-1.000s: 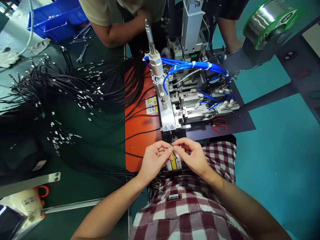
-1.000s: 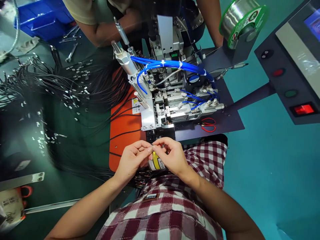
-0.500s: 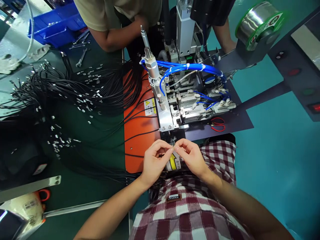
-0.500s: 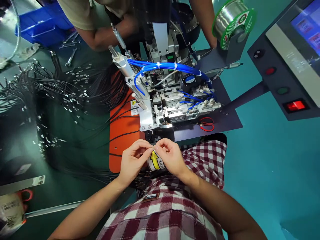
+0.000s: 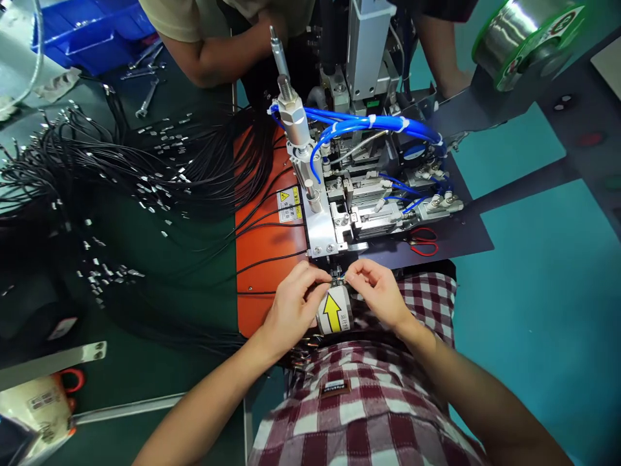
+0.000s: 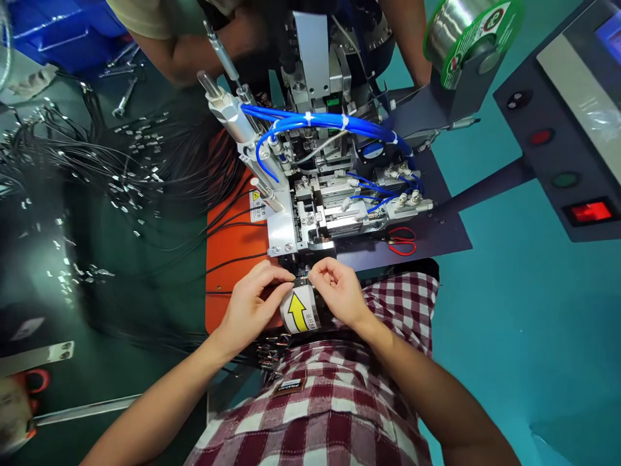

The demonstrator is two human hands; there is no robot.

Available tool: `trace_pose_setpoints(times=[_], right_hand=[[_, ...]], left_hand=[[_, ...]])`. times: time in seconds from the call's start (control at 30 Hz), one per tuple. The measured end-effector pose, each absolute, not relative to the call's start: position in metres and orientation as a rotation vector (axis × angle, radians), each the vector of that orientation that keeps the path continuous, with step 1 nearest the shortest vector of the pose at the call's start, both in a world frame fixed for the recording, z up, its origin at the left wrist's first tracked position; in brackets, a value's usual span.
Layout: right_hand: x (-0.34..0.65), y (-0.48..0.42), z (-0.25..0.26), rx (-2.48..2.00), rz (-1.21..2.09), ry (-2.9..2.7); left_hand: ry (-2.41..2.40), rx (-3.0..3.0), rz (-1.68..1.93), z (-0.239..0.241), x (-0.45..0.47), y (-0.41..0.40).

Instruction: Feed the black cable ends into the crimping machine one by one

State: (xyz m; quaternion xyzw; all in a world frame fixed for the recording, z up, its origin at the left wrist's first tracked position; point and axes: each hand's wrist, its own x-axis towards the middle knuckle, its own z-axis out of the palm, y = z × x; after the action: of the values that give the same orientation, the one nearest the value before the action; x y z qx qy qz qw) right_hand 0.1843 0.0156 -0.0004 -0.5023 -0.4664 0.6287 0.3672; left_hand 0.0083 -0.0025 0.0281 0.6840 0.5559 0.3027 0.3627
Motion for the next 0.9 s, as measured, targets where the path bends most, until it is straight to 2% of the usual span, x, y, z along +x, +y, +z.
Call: trace_pose_setpoints(times=[0.37,0.9], right_hand=[[0.180,0.032,-0.017,-1.355,1.777,-1.019],[0.182,0.035,-0.022,-1.377,1.742,-1.073]], left_hand=[[1.378,2.222,0.719,-0.003,-0.005,0.004],[1.384,2.298,0.717,-0.006,-0.005,0.004]])
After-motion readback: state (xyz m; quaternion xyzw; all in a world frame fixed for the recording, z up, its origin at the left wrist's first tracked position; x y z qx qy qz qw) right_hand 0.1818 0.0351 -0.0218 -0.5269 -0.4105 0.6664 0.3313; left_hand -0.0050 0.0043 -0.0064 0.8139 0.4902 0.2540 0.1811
